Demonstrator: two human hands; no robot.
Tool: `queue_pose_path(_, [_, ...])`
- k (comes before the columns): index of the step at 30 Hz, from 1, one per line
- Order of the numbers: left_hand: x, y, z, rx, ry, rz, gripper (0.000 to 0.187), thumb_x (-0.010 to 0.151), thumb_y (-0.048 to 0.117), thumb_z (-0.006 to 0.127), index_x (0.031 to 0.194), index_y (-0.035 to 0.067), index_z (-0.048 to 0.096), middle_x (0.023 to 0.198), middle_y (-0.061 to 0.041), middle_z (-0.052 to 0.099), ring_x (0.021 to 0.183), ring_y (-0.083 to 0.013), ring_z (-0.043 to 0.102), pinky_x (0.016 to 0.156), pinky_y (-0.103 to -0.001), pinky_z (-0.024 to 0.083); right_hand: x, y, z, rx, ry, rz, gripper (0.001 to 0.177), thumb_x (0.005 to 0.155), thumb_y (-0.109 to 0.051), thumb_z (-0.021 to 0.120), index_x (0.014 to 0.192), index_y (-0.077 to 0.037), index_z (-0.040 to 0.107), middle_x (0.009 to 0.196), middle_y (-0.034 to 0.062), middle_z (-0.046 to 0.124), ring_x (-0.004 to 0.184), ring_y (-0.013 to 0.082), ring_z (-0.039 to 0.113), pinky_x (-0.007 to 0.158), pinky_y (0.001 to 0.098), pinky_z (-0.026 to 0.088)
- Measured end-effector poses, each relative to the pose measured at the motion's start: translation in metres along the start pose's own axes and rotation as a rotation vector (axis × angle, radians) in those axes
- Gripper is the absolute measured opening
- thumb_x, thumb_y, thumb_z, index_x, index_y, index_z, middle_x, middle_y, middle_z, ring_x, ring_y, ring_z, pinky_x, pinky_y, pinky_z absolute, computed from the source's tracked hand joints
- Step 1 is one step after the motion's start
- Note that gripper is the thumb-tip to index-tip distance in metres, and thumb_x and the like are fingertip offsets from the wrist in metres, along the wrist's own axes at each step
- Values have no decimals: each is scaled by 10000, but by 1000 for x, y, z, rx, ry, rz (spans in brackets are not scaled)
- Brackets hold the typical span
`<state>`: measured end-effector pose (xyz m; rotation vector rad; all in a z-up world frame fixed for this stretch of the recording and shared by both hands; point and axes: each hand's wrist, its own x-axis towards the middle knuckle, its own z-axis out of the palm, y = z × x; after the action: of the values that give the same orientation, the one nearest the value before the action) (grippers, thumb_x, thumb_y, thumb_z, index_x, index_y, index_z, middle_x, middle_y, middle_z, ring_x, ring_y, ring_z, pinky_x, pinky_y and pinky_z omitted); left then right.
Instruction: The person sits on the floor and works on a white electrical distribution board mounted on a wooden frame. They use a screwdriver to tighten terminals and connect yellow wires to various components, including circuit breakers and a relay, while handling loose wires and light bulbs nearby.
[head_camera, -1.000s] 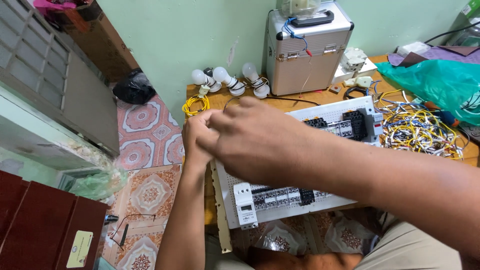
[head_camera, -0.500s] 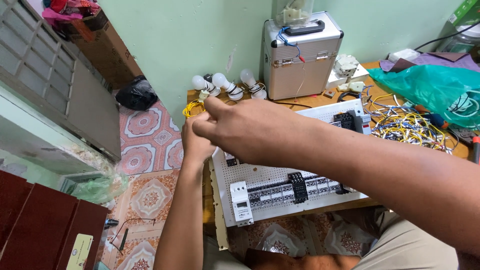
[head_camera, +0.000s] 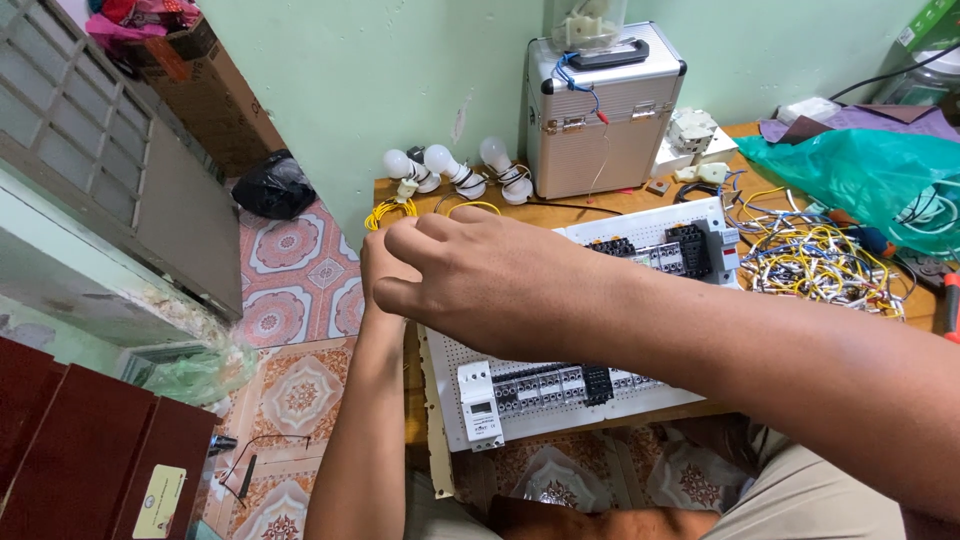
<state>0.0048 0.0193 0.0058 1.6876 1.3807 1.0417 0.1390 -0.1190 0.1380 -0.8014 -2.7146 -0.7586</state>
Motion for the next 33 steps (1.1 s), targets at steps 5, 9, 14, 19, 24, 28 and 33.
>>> queue_pose_path(5, [-11,-6,-1,-54,0,-32,99,765,154,550,699,148,623,682,86,493,696,-102,403,558,-280,340,3,-7,9,-129,28,184,437,844,-53,520,1278,-46,572,808,103,632,368,251,577,266,410,376])
queue_pose_path(9, [-15,-2,1,29,16,-1,110,764,143,542,811,149,641,716,53,568,732,-98,472,593,-281,400,4,-4,-9,174,-192,198,491,865,5,455,1355,26,429,987,244,594,400,400,624,300,534,421])
queue_pose_path(14, [-28,6,-5,-63,133,8,226,867,129,585,1007,135,762,985,-11,772,934,-145,687,769,-305,560,3,-12,4,-10,-16,215,348,869,-40,528,1211,-33,593,854,186,647,396,336,624,263,483,419])
queue_pose_path(19, [-45,17,-15,-43,131,14,131,807,115,607,883,169,699,860,47,715,871,-94,589,733,-293,471,3,-2,-2,107,-136,151,362,872,-1,556,1232,-39,566,1034,208,601,507,333,664,395,479,498])
queue_pose_path(24, [-49,6,-12,-103,89,105,151,784,97,644,908,127,725,762,10,687,791,-121,561,657,-320,466,6,-3,7,2,-100,221,267,912,-78,511,1159,-56,609,802,149,649,450,320,663,281,481,458])
queue_pose_path(28, [-52,5,-6,-109,101,124,152,788,95,649,915,126,727,768,2,690,791,-127,568,659,-320,471,5,1,2,151,-261,171,336,832,9,578,1160,-39,518,927,149,547,476,328,666,329,505,471])
queue_pose_path(33, [-53,3,0,-116,116,141,153,794,94,655,923,126,729,774,-7,693,792,-135,578,661,-321,477,5,0,1,47,-266,236,150,894,-36,543,1040,-72,550,793,123,627,449,337,661,283,506,483])
